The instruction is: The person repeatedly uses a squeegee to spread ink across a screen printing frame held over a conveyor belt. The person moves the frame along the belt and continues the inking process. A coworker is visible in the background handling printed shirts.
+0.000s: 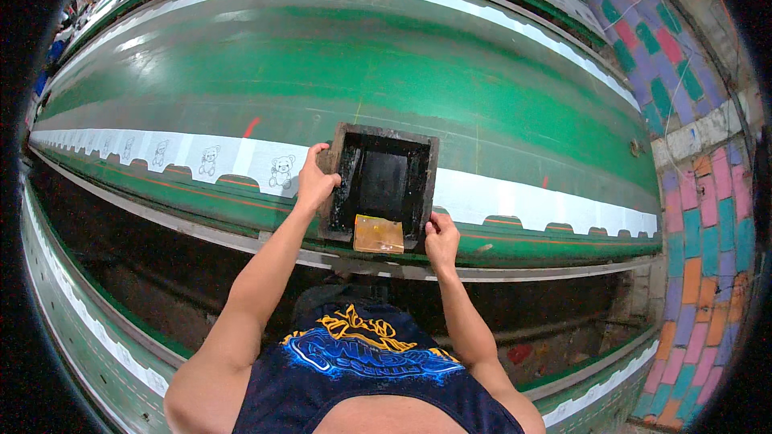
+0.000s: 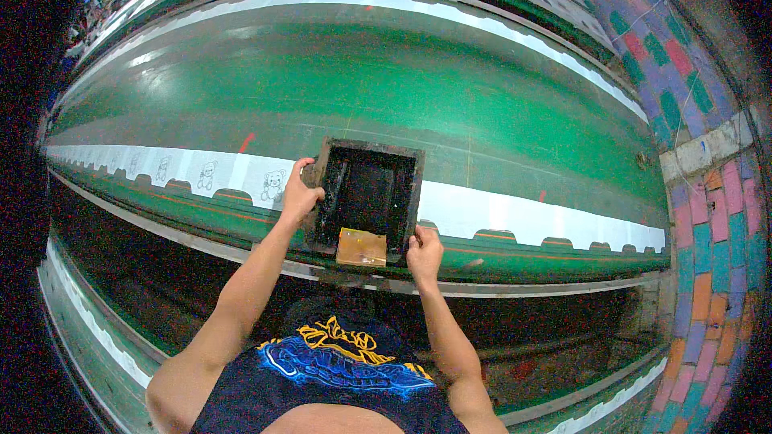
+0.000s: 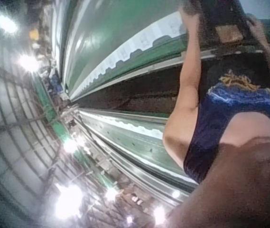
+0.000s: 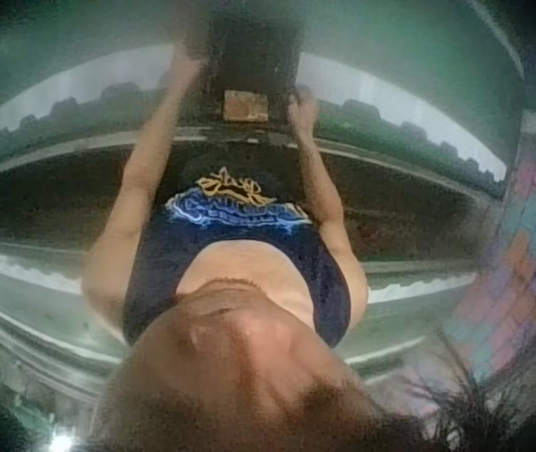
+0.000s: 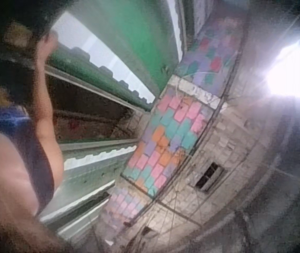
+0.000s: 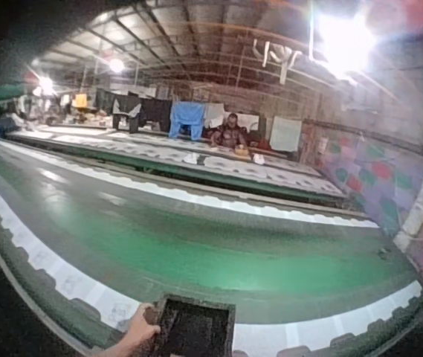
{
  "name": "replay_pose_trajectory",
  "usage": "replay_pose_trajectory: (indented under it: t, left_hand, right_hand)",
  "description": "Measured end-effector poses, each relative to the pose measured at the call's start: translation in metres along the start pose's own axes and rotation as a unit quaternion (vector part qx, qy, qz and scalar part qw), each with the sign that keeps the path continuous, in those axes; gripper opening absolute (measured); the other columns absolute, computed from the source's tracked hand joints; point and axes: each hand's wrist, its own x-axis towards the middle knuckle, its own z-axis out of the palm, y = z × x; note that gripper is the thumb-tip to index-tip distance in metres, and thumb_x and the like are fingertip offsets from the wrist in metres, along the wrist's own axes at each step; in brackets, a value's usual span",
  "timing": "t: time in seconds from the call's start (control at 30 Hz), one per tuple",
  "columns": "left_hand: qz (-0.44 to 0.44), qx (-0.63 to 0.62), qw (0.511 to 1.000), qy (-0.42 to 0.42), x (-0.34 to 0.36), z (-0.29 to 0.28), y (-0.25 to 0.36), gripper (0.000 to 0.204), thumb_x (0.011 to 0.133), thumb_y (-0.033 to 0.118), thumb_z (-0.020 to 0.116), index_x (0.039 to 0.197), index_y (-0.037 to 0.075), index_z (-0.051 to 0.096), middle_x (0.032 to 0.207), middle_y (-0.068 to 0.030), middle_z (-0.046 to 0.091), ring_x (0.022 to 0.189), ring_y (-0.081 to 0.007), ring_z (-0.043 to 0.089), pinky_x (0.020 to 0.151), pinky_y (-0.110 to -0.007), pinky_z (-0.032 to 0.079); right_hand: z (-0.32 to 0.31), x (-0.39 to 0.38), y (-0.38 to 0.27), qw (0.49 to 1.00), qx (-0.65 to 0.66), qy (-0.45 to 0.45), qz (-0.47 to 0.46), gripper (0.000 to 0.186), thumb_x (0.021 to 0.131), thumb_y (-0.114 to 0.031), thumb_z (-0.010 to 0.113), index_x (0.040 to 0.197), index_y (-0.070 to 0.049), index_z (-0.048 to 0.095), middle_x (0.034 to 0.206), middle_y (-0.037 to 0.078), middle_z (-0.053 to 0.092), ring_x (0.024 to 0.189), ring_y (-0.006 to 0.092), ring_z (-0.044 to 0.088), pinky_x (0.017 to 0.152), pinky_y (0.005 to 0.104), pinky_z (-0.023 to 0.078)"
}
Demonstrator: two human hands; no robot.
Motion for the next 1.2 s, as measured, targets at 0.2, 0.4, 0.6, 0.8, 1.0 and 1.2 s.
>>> replay_pose_trajectory:
  t: [0.2, 0.4, 0.6, 0.8, 1.0, 1.2]
  left_hand:
    - [0.002, -0.016, 1.000, -0.006, 0.003, 0.004, -0.027, 0.076, 0.059, -0.006, 0.072, 0.130, 0.013, 0.052, 0.106, -0.0113, 0.065, 0.096, -0.0236, 0.064, 0.084, -0.035, 0.052]
    - [-0.031, -0.008, 0.999, -0.025, 0.000, 0.005, -0.013, 0.076, 0.059, -0.004, 0.072, 0.130, 0.014, 0.052, 0.103, -0.0132, 0.066, 0.090, -0.0249, 0.064, 0.081, -0.036, 0.052]
    - [-0.033, 0.005, 0.999, -0.026, 0.005, 0.003, -0.017, 0.076, 0.059, -0.003, 0.072, 0.130, 0.014, 0.052, 0.090, -0.0134, 0.066, 0.078, -0.0230, 0.063, 0.073, -0.035, 0.051]
    - [-0.035, -0.033, 0.998, -0.038, 0.002, 0.003, -0.007, 0.077, 0.060, -0.007, 0.069, 0.132, 0.013, 0.051, 0.078, -0.0083, 0.062, 0.065, -0.0182, 0.058, 0.062, -0.033, 0.049]
    - [-0.152, -0.025, 0.982, -0.110, 0.005, -0.006, 0.010, 0.080, 0.058, -0.002, 0.073, 0.133, 0.015, 0.051, 0.105, -0.0141, 0.066, 0.095, -0.0278, 0.064, 0.083, -0.037, 0.052]
    - [-0.106, 0.017, 0.989, -0.098, 0.002, -0.006, 0.014, 0.079, 0.060, 0.001, 0.074, 0.134, 0.015, 0.050, 0.107, -0.0161, 0.067, 0.096, -0.0296, 0.066, 0.084, -0.038, 0.052]
  right_hand:
    - [0.007, -0.008, 0.011, 1.000, -0.003, -0.015, 0.006, 0.029, 0.088, -0.002, 0.066, 0.117, 0.001, 0.070, 0.098, 0.014, 0.069, 0.085, 0.0233, 0.067, 0.081, 0.0343, 0.052]
    - [0.006, -0.007, 0.015, 1.000, 0.013, -0.011, 0.013, 0.030, 0.089, -0.002, 0.064, 0.118, 0.001, 0.070, 0.100, 0.014, 0.069, 0.087, 0.0240, 0.067, 0.082, 0.0346, 0.052]
    - [0.004, -0.006, 0.006, 0.998, 0.031, -0.033, 0.041, 0.030, 0.087, -0.005, 0.067, 0.116, 0.002, 0.069, 0.104, 0.019, 0.069, 0.097, 0.0343, 0.068, 0.090, 0.0411, 0.052]
    - [-0.001, -0.015, -0.010, 0.986, -0.078, -0.002, -0.145, 0.033, 0.088, -0.012, 0.070, 0.117, 0.002, 0.067, 0.114, 0.020, 0.064, 0.105, 0.0374, 0.062, 0.094, 0.0445, 0.049]
    - [0.004, -0.029, -0.063, 0.903, -0.120, -0.205, -0.358, 0.043, 0.077, -0.011, 0.074, 0.116, 0.003, 0.063, 0.121, 0.020, 0.061, 0.112, 0.0369, 0.058, 0.098, 0.0456, 0.048]
    - [0.016, -0.006, -0.076, 0.915, -0.125, -0.173, -0.342, 0.027, 0.074, 0.001, 0.068, 0.101, 0.002, 0.066, 0.107, 0.018, 0.068, 0.104, 0.0359, 0.064, 0.091, 0.0440, 0.052]
